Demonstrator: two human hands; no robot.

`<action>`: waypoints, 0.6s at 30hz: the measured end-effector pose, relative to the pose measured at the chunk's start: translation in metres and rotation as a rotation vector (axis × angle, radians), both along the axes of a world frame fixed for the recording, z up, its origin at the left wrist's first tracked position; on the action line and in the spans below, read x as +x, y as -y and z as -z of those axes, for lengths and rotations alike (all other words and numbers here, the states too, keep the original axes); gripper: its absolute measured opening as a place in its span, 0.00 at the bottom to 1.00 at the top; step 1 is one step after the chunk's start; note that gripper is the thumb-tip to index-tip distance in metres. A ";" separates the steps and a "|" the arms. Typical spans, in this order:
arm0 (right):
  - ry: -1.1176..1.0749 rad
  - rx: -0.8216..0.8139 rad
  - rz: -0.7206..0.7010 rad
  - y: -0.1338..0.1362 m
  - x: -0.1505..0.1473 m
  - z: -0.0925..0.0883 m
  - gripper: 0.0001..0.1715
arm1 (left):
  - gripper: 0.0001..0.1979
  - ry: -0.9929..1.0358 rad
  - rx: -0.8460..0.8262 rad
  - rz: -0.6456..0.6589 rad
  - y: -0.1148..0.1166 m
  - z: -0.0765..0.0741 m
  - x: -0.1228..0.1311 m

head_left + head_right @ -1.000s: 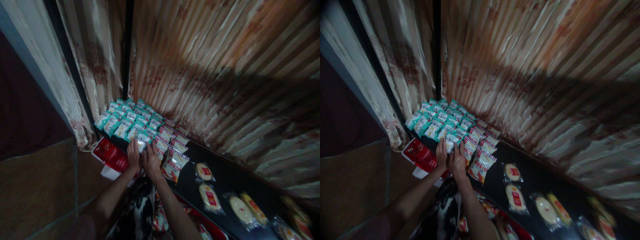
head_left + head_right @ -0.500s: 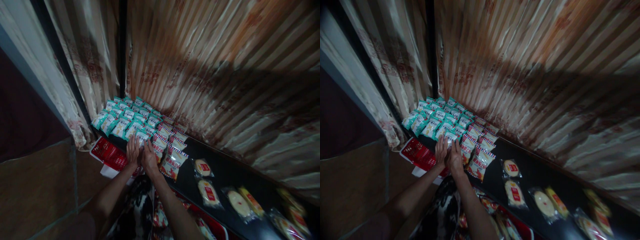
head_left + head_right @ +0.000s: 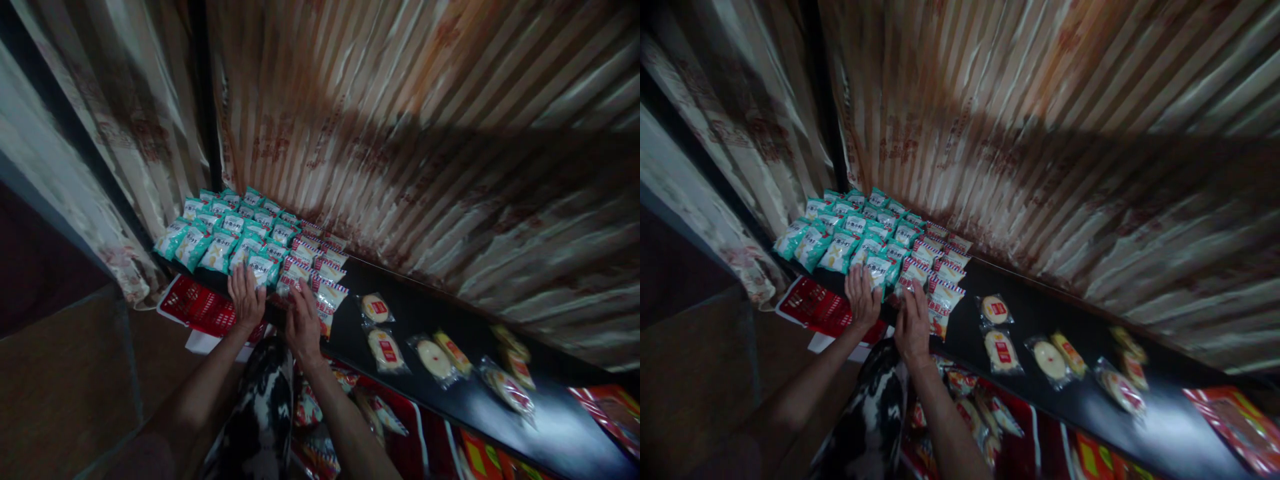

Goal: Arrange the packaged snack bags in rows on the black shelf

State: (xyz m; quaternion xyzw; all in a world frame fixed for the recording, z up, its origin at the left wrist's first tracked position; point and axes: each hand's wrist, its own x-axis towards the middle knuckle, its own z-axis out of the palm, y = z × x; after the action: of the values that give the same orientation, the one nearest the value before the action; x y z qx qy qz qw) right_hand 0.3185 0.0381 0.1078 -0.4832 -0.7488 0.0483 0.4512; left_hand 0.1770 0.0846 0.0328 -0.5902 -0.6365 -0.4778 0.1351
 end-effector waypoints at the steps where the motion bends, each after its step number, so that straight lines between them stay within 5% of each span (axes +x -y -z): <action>1: -0.003 0.033 0.039 0.004 0.008 -0.001 0.26 | 0.29 -0.004 0.019 0.012 0.002 -0.003 0.002; 9: -0.112 -0.017 0.388 0.020 0.062 0.027 0.25 | 0.25 0.006 0.043 0.286 0.041 -0.022 0.055; 14: -0.209 -0.275 0.344 0.019 0.073 0.045 0.34 | 0.23 0.001 -0.046 0.318 0.051 -0.015 0.081; 18: -0.251 -0.329 0.295 0.013 0.070 0.047 0.38 | 0.22 0.009 -0.064 0.314 0.046 -0.010 0.081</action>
State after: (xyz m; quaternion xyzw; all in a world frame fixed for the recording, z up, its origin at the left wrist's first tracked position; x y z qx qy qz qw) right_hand 0.3887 0.0247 0.0610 -0.6444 -0.5903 0.1628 0.4581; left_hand 0.2583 0.0389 0.0427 -0.6844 -0.5518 -0.4751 0.0367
